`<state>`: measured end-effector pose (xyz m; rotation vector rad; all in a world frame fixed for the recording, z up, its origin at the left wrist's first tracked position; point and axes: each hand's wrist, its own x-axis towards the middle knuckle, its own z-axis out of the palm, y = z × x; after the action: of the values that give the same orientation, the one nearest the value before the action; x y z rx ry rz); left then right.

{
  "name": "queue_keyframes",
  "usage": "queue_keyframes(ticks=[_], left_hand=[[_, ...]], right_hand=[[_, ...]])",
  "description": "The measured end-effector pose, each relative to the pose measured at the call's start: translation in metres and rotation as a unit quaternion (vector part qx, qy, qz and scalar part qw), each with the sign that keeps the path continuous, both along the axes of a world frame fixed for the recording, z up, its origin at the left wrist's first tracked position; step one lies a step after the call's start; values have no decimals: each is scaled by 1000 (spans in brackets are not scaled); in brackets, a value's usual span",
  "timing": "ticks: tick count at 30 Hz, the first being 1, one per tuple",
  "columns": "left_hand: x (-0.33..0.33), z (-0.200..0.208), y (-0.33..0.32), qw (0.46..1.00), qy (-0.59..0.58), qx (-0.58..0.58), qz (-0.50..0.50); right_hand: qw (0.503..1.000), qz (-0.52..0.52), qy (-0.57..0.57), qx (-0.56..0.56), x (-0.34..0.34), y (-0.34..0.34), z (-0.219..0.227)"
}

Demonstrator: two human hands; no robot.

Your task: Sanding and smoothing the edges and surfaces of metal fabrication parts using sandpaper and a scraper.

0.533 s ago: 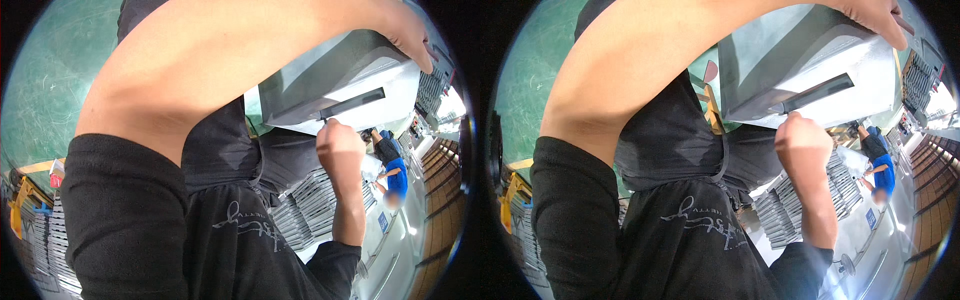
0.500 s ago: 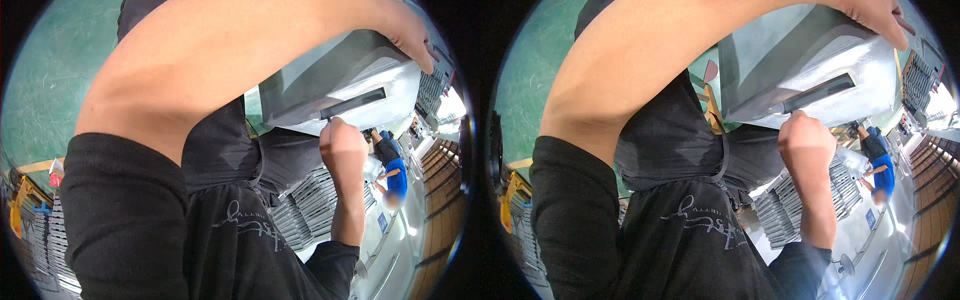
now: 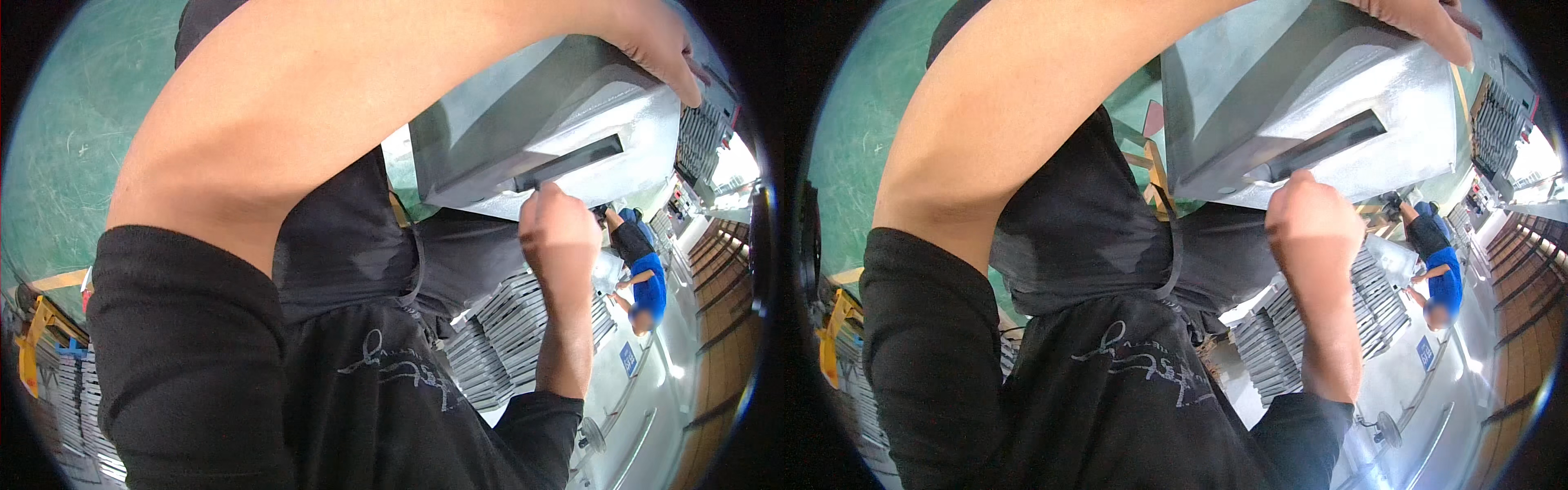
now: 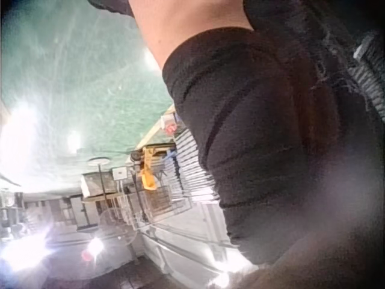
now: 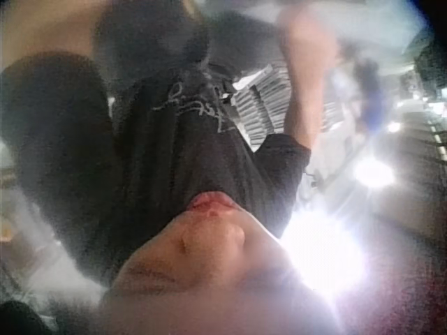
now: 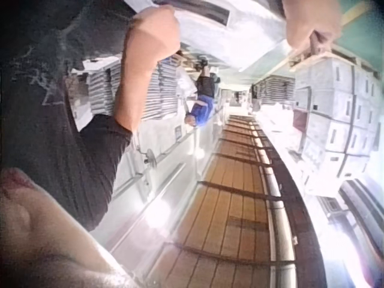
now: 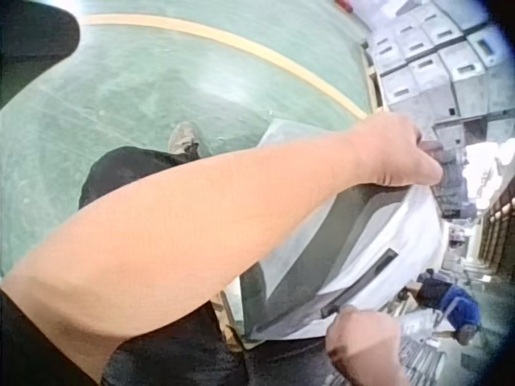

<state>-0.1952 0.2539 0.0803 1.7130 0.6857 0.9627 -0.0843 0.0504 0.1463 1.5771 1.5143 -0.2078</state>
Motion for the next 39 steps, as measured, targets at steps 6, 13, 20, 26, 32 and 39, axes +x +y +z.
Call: queue_keyframes(ticks=[6, 13, 20, 26, 32, 39], left_hand=[[7, -2, 3, 999, -21, -14, -20], [8, -4, 6, 999, -39, -15, -26], [16, -8, 6, 999, -47, 2, 3], [8, -9, 3, 996, -77, -44, -15], [8, -8, 2, 997, -65, -43, -9], [20, -15, 5, 994, -103, -20, 36]], right_hand=[[999, 38, 24, 10, 9, -11, 0], [989, 66, 100, 87, 17, -41, 3], [983, -72, 155, 60, 15, -87, 12], [957, -180, 202, 103, 11, -95, 4], [947, -176, 234, 133, 15, -95, -5], [918, -164, 310, 188, 17, -92, -14]])
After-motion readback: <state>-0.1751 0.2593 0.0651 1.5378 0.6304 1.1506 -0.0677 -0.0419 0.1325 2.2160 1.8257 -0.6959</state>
